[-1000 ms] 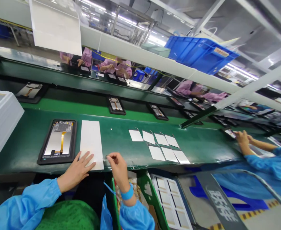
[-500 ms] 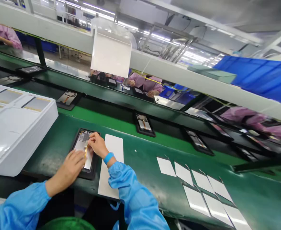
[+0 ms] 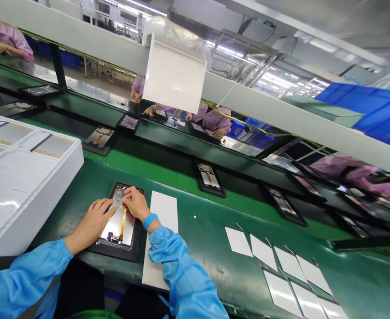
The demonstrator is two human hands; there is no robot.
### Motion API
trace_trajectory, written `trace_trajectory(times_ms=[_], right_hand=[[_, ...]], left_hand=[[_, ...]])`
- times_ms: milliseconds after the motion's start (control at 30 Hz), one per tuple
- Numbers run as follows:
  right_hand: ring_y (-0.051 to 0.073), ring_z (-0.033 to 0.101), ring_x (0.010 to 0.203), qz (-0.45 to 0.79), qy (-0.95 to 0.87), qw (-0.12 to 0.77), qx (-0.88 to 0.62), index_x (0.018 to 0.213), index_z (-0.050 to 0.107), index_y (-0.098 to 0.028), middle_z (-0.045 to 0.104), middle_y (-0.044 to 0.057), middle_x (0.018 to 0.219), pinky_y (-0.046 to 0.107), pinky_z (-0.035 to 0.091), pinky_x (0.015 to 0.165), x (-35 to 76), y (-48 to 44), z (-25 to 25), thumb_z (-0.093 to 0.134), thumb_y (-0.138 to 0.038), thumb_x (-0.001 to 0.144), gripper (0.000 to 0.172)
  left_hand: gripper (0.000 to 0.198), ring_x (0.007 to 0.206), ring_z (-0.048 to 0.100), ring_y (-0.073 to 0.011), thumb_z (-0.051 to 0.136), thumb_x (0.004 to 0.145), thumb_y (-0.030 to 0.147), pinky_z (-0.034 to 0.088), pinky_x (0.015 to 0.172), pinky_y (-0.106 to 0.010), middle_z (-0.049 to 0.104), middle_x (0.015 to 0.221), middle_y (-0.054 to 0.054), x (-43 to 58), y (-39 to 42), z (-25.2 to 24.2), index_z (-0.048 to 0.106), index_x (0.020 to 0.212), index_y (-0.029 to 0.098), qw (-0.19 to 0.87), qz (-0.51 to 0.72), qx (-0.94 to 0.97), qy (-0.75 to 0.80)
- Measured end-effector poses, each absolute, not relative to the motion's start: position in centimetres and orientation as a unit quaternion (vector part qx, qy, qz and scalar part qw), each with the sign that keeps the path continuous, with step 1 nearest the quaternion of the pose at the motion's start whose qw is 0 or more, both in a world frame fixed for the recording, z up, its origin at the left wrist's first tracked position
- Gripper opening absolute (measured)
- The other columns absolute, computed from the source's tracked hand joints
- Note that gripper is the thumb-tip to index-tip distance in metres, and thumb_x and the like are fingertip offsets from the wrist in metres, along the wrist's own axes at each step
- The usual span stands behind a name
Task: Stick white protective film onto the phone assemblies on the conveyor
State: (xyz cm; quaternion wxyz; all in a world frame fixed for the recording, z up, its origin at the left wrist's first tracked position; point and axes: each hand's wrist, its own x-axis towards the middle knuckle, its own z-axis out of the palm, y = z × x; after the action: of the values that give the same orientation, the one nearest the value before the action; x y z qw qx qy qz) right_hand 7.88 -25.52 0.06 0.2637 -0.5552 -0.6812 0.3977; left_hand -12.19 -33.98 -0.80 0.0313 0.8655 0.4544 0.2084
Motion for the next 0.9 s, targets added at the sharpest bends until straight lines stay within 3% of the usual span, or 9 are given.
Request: trace_trajectory(times_ms=[267,500,700,900], right_hand=[[0.013,0.064,0.066,0.372,-0.691,0.251,-0.567,0.092,0.052,-0.023,0.067,-0.006,0.074,0.024,0.048,0.064,7.6,-25.6,0.4,0.064,-0.015,0.080,0.019],[0.013,0.064,0.069,0.328,-0.719,0.245,-0.562,0.095,0.054,-0.023,0.067,-0.005,0.075,0.026,0.049,0.070,7.5,-26.0,0.1,0.064,-0.013,0.081,0.020],[0.011,0.059,0.070,0.241,-0.744,0.267,-0.564,0.098,0.058,-0.019,0.058,0.005,0.107,0.031,0.051,0.080,8.2,-26.8,1.4,0.062,-0.016,0.085,0.014],[0.012,0.060,0.076,0.242,-0.738,0.310,-0.548,0.101,0.059,-0.021,0.055,0.006,0.116,0.033,0.052,0.080,11.6,-31.0,6.0,0.056,-0.018,0.088,0.014]], left_hand=[[0.051,0.127,0.040,-0.0292,0.041,0.091,0.006,0.035,0.106,-0.051,0.050,0.137,-0.014,-11.3,-33.2,-0.6,0.053,0.138,0.023,0.028,0.200,0.860,0.469],[0.032,0.120,0.044,-0.0301,0.045,0.096,0.021,0.035,0.101,-0.050,0.055,0.126,-0.015,-10.0,-33.2,0.9,0.060,0.124,0.019,-0.009,0.185,0.854,0.487],[0.028,0.100,0.050,-0.0270,0.043,0.098,0.024,0.039,0.085,-0.043,0.060,0.107,-0.012,-8.6,-33.2,1.1,0.060,0.119,0.015,-0.025,0.154,0.863,0.481],[0.030,0.097,0.049,-0.0264,0.037,0.096,0.014,0.038,0.082,-0.041,0.059,0.104,-0.013,-8.7,-33.4,0.5,0.063,0.112,0.015,-0.038,0.157,0.848,0.505]])
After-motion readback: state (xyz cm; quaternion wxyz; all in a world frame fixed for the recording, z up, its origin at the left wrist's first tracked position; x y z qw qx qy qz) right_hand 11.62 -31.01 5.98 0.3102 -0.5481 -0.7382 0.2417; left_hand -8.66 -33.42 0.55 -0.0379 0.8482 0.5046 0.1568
